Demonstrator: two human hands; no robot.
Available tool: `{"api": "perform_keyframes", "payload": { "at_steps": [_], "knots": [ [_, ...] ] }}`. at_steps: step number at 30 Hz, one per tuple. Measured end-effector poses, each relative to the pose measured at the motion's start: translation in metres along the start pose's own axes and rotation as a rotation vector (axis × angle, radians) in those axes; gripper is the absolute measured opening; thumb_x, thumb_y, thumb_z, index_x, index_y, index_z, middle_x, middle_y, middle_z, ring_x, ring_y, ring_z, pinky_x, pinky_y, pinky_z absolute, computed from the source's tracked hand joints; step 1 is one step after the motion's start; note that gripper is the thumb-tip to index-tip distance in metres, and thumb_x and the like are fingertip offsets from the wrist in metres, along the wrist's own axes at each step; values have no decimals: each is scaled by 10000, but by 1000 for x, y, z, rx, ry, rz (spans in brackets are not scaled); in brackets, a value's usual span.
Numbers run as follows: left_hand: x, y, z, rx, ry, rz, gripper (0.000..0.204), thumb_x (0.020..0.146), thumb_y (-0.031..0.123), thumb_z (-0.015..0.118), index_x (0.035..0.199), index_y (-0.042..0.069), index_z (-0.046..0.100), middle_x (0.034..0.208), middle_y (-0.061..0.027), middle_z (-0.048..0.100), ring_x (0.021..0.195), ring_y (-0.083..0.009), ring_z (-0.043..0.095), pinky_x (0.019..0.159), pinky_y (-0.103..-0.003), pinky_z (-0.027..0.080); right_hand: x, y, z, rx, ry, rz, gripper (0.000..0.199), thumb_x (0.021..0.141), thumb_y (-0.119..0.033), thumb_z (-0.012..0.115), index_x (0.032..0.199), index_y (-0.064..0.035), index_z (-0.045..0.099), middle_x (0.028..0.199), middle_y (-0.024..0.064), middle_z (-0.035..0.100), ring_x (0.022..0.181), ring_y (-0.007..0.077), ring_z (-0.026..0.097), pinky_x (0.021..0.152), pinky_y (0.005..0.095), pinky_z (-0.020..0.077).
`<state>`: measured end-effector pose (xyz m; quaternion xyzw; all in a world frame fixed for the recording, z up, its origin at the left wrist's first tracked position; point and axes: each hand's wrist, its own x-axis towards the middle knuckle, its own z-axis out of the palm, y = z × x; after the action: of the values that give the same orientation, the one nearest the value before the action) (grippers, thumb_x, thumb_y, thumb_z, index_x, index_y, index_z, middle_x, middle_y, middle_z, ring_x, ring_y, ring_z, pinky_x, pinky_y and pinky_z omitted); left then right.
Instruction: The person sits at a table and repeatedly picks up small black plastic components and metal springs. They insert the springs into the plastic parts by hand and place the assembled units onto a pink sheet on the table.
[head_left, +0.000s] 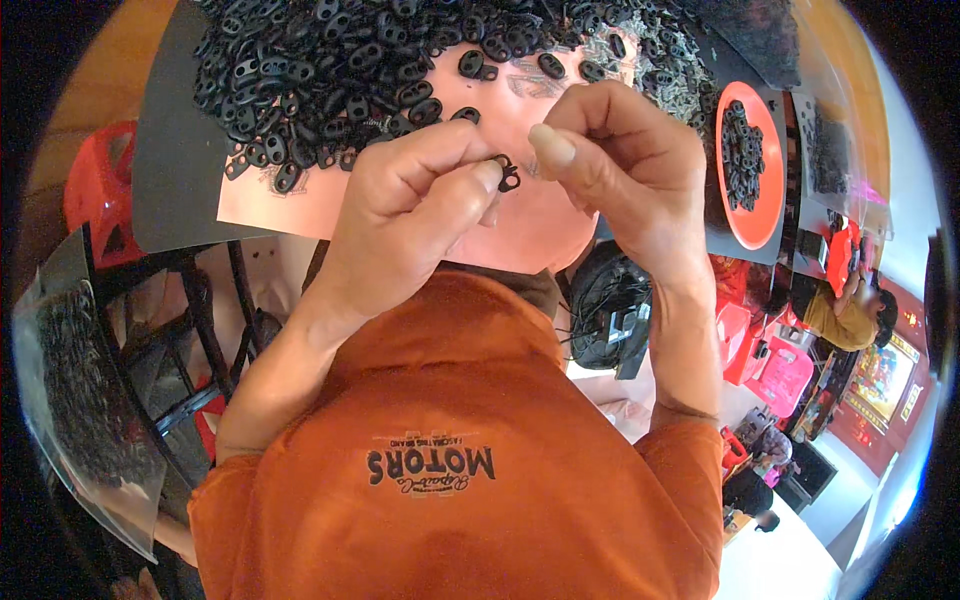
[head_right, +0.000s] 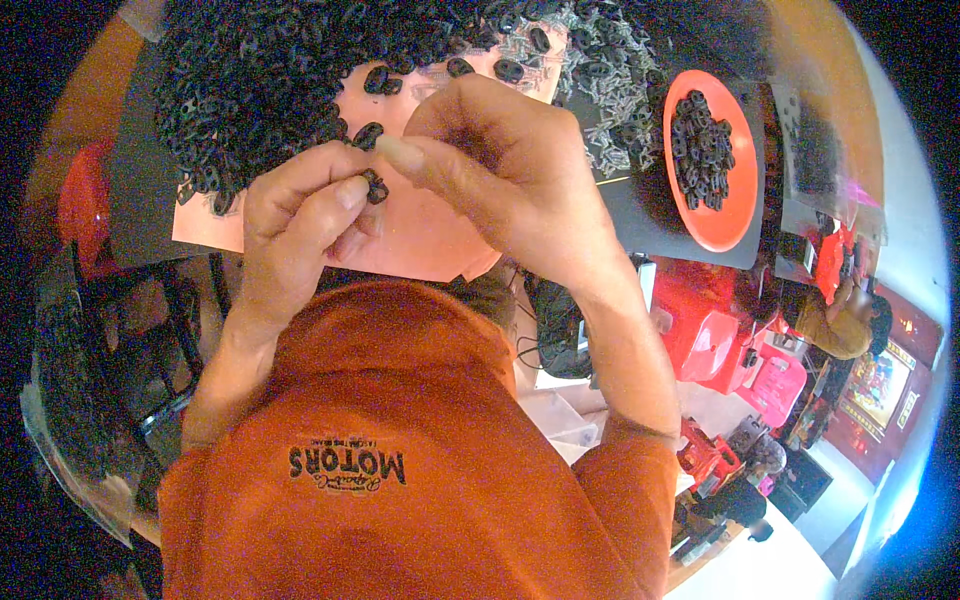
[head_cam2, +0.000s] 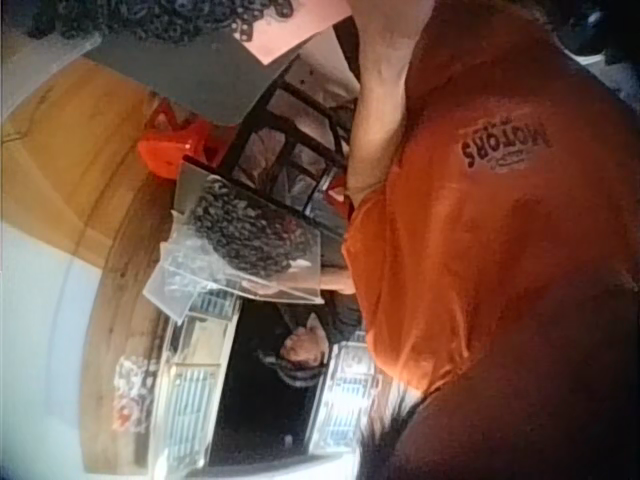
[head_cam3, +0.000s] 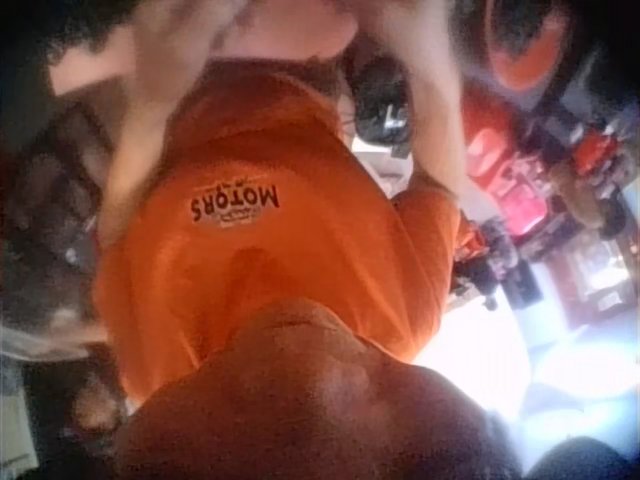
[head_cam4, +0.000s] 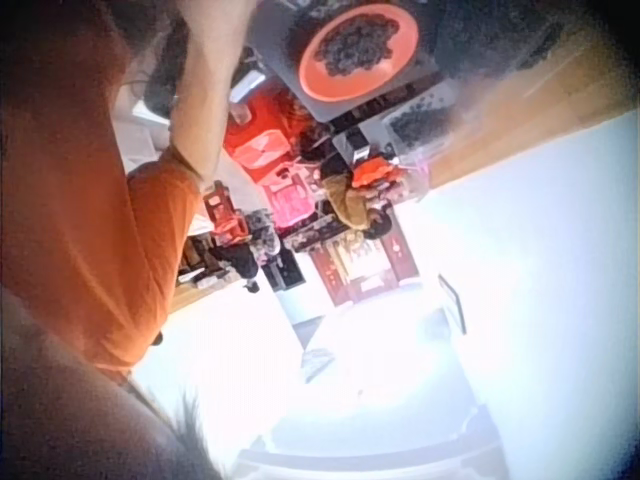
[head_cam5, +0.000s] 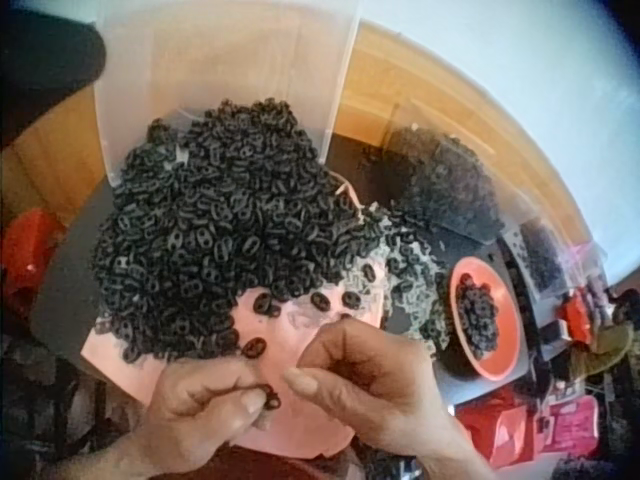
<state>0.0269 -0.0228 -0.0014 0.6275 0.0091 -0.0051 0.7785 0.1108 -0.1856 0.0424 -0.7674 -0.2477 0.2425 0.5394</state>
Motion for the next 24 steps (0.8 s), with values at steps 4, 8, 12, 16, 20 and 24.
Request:
{"api": "perform_keyframes", "payload": {
  "at_steps": [4,8,12,16,20,24],
  "knots": [
    [2,-5,-2,30,-23,48,163,872,142,486,844,14,583,649,20,506,552,-28,423,484,-183,333,0,0,9,156,26,14,171,859,-147,606,858,23,583,727,18,581,658,69,521,589,216,442],
    [1,-7,0,33,-8,52,185,885,179,488,882,23,587,642,31,490,546,-31,424,488,-177,336,0,0,11,180,17,23,188,867,-156,597,861,31,580,736,26,585,667,71,531,605,216,452],
    [0,-6,2,-49,-6,39,162,896,158,484,873,21,567,631,51,430,554,-22,385,485,-181,315,-1,2,13,199,11,11,187,875,-152,586,865,35,577,734,26,586,678,64,534,607,209,454],
    [-1,-6,2,-80,-2,22,136,902,107,480,834,7,541,632,56,393,576,-15,341,488,-189,290,-3,0,16,169,34,9,180,879,-148,581,854,30,574,716,18,580,668,60,529,603,202,452],
    [-1,-7,2,-109,-5,2,136,900,101,476,814,9,528,631,53,394,572,-16,340,483,-193,291,-7,1,18,109,58,23,175,875,-147,584,835,22,569,688,12,556,641,55,501,565,205,431],
    [0,-9,1,-12,-26,78,134,892,101,478,801,10,514,630,51,399,570,-18,345,477,-199,296,-6,4,18,14,55,-36,163,867,-134,584,812,18,561,667,16,528,605,54,458,518,220,398]
  ]
}}
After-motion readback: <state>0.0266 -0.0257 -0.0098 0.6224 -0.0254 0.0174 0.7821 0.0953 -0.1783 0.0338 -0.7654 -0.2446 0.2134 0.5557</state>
